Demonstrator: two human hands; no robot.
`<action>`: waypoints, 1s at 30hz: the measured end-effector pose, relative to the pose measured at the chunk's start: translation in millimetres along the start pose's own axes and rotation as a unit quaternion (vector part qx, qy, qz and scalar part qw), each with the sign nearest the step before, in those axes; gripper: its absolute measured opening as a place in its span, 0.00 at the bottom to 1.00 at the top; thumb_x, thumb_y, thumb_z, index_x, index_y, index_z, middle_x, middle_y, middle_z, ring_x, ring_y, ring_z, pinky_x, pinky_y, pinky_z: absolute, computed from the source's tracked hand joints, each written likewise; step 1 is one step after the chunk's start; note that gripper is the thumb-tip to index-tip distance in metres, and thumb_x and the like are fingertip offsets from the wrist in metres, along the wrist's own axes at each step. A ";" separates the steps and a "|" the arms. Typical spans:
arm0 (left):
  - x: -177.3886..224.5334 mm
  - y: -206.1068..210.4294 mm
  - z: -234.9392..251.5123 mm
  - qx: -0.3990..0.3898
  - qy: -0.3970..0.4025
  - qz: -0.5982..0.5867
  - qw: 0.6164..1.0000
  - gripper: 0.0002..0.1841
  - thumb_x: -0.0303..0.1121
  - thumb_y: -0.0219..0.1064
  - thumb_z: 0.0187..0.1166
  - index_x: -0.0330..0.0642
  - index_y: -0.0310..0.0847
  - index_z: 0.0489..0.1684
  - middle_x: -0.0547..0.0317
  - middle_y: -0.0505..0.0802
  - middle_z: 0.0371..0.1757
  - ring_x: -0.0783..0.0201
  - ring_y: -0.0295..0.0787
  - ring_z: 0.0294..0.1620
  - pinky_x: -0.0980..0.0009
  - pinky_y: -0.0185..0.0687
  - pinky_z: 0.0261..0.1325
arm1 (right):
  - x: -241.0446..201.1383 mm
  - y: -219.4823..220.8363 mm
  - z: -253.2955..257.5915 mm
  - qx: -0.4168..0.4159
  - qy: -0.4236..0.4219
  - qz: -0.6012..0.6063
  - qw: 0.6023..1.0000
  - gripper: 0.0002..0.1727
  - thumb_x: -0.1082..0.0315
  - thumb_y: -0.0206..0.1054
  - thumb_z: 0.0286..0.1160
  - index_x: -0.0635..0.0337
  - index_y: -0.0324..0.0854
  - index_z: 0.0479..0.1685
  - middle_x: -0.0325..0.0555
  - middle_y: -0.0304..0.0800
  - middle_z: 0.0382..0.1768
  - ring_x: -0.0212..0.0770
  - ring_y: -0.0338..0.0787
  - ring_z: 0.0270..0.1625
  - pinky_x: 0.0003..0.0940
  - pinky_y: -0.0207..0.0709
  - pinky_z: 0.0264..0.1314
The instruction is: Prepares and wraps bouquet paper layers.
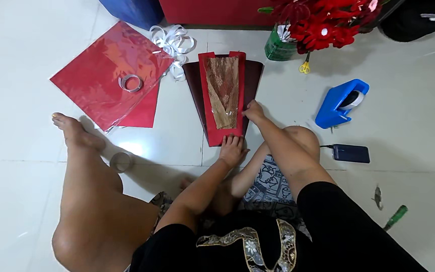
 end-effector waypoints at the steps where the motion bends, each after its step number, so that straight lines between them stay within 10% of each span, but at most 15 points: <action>1: -0.2 -0.3 -0.1 0.001 0.001 -0.002 1.000 0.37 0.59 0.47 0.91 0.44 0.59 0.92 0.40 0.71 0.87 0.37 0.53 0.93 0.35 0.40 0.92 | -1.3 -0.1 -1.1 0.002 0.003 -0.007 1.000 0.34 0.69 0.79 0.68 0.70 0.70 0.74 0.69 0.86 0.62 0.66 0.86 0.68 0.66 0.77 0.70; 30: 0.1 0.5 -0.4 -0.006 0.001 0.002 1.000 0.36 0.58 0.47 0.91 0.44 0.57 0.93 0.40 0.70 0.88 0.38 0.52 0.93 0.35 0.40 0.92 | -2.6 -3.2 -3.4 0.012 0.050 -0.072 0.996 0.48 0.63 0.83 0.61 0.70 0.62 0.83 0.68 0.84 0.68 0.64 0.85 0.72 0.64 0.76 0.73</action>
Point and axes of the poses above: each hand's wrist, its own z-axis towards the middle knuckle, its own y-axis out of the palm, x = y × z, the point moved 10 cm from there along z, towards the middle knuckle
